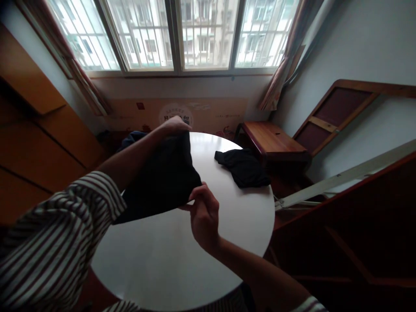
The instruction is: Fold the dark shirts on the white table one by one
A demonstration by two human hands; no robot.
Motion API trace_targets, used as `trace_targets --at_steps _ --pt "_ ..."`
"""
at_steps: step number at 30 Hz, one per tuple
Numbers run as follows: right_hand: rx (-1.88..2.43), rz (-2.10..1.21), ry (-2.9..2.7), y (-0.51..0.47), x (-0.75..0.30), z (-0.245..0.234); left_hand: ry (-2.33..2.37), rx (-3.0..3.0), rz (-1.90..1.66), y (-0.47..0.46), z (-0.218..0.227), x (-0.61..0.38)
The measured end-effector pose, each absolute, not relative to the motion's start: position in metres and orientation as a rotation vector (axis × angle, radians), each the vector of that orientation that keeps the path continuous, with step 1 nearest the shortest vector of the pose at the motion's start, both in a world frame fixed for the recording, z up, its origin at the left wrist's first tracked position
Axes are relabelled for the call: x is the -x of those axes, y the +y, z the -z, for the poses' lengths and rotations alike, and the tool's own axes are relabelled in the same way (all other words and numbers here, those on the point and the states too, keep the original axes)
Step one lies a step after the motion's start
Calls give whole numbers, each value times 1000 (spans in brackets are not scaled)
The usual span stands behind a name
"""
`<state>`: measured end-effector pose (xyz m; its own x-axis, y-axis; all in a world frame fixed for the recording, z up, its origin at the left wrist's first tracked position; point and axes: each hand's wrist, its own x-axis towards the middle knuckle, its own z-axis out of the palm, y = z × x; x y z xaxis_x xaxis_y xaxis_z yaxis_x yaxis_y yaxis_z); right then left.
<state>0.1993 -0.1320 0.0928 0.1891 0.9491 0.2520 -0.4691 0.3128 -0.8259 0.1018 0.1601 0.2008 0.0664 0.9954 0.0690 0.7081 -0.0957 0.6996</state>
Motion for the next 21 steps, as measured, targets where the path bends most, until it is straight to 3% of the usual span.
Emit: trace_targets --at_steps 3,6,10,12,17,21 --pt "935 -1193 -762 -140 -219 -57 1817 -1948 -440 148 -140 -143" --pt "1187 -1296 -794 -151 -244 -24 1797 -1949 -372 132 -87 -168" --pt "1364 -1418 -1049 -166 -280 -14 1617 -2048 -394 125 -64 -170" --pt "1462 -1233 -1346 -168 -295 -21 1544 -2127 -435 126 -67 -152" --pt "1354 -296 -2019 -140 -302 -43 1499 -2395 -552 126 -53 -70" --pt "1094 -148 -2469 -105 -286 -50 1465 -2523 -387 125 -17 -25"
